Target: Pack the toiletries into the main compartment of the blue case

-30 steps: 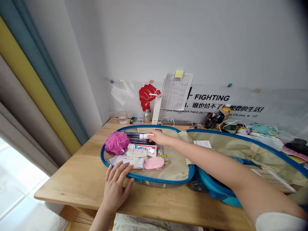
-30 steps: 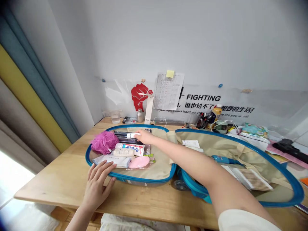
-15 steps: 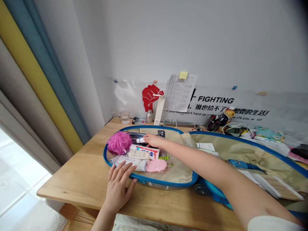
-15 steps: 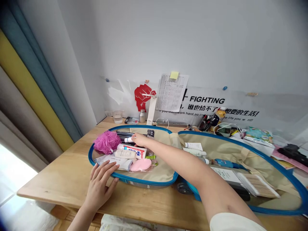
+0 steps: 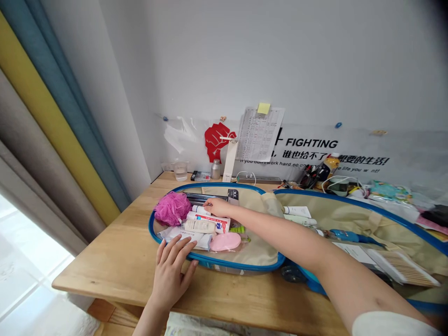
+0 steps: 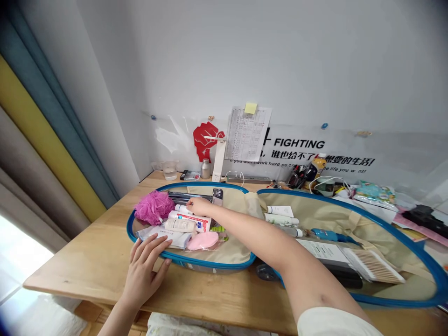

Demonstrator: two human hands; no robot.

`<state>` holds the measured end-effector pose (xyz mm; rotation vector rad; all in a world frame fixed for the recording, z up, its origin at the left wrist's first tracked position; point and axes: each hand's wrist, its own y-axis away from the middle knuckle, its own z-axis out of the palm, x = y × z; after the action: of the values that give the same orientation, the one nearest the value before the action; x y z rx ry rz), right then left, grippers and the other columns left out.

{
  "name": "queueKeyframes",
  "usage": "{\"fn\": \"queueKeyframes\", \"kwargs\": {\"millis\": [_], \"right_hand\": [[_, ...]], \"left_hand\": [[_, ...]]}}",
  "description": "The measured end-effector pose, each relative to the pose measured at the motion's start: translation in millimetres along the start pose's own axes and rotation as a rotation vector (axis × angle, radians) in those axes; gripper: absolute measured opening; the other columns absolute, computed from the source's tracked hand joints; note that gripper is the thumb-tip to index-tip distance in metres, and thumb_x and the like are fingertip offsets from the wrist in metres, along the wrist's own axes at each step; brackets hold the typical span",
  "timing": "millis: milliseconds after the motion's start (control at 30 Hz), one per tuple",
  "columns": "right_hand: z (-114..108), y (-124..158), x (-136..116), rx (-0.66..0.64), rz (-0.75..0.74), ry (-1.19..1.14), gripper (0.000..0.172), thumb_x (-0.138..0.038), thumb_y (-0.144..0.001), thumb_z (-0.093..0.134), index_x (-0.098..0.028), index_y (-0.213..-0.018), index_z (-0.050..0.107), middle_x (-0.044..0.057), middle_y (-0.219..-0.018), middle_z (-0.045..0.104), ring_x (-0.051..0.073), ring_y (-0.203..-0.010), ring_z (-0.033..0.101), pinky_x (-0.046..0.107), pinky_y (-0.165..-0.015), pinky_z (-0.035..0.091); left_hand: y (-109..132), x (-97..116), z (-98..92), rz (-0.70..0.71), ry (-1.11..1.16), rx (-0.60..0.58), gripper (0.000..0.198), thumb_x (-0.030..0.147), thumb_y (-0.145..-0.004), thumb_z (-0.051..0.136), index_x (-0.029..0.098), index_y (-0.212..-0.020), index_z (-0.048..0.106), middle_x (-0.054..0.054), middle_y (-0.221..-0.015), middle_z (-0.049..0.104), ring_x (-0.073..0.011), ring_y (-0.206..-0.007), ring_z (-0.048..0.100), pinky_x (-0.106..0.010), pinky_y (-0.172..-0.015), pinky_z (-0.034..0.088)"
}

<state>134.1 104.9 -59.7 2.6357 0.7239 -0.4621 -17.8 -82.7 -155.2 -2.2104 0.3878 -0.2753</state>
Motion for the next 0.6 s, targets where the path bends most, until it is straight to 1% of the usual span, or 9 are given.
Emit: {"fn": "queueKeyframes", "kwargs": {"millis": [100, 267, 367, 467, 533, 600], "right_hand": [[0.2, 1.0, 0.1, -0.004, -0.051, 0.047, 0.036, -0.041, -0.093, 0.055, -0.018, -0.12, 0.059, 0.008, -0.121, 0.061, 0.018, -0.103, 0.061, 0.04, -0.089, 0.054], [4.3, 3.9, -0.9, 0.025, -0.138, 0.171, 0.035, -0.04, -0.092, 0.056, -0.019, -0.119, 0.059, 0.008, -0.123, 0.06, 0.019, -0.106, 0.06, 0.041, -0.091, 0.052], [6.2, 5.1, -1.9, 0.043, -0.184, 0.248, 0.039, -0.04, -0.093, 0.054, -0.019, -0.127, 0.055, 0.009, -0.124, 0.059, 0.019, -0.105, 0.06, 0.042, -0.091, 0.052], [4.6, 4.6, -2.6, 0.022, -0.256, 0.321, 0.043, -0.028, -0.095, 0.049, -0.028, -0.138, 0.05, 0.007, -0.122, 0.06, 0.018, -0.098, 0.063, 0.036, -0.086, 0.051], [2.4, 3.0, -2.9, -0.002, -0.307, 0.364, 0.05, -0.021, -0.091, 0.05, -0.034, -0.139, 0.05, 0.006, -0.12, 0.06, 0.018, -0.095, 0.065, 0.031, -0.082, 0.049], [1.1, 1.0, -3.7, -0.016, -0.344, 0.394, 0.055, -0.017, -0.087, 0.052, -0.035, -0.139, 0.05, 0.007, -0.121, 0.061, 0.018, -0.096, 0.065, 0.028, -0.08, 0.048]], "left_hand": [[1.0, -0.5, 0.8, 0.002, 0.0, -0.002, 0.033, 0.026, -0.09, 0.053, 0.022, -0.122, 0.061, -0.007, -0.118, 0.069, -0.0245, -0.121, 0.055, -0.041, -0.117, 0.02], [1.7, -0.6, 1.6, -0.008, 0.002, -0.002, 0.034, 0.027, -0.09, 0.053, 0.024, -0.123, 0.061, -0.006, -0.119, 0.069, -0.0249, -0.121, 0.055, -0.042, -0.116, 0.022], [1.3, -0.4, 1.2, -0.012, 0.002, 0.002, 0.035, 0.027, -0.09, 0.053, 0.025, -0.123, 0.061, -0.006, -0.119, 0.069, -0.0251, -0.121, 0.055, -0.043, -0.116, 0.023], [1.2, -1.0, 1.1, -0.008, 0.006, 0.006, 0.034, 0.027, -0.09, 0.053, 0.024, -0.123, 0.06, -0.006, -0.118, 0.069, -0.0244, -0.12, 0.056, -0.042, -0.116, 0.022], [1.5, -1.6, 1.6, -0.005, 0.007, 0.004, 0.034, 0.026, -0.09, 0.053, 0.023, -0.123, 0.06, -0.006, -0.118, 0.069, -0.0243, -0.12, 0.055, -0.041, -0.116, 0.022], [2.1, -2.2, 2.4, -0.007, 0.007, 0.0, 0.035, 0.026, -0.09, 0.054, 0.023, -0.124, 0.059, -0.006, -0.119, 0.069, -0.0246, -0.121, 0.055, -0.042, -0.116, 0.022]]}}
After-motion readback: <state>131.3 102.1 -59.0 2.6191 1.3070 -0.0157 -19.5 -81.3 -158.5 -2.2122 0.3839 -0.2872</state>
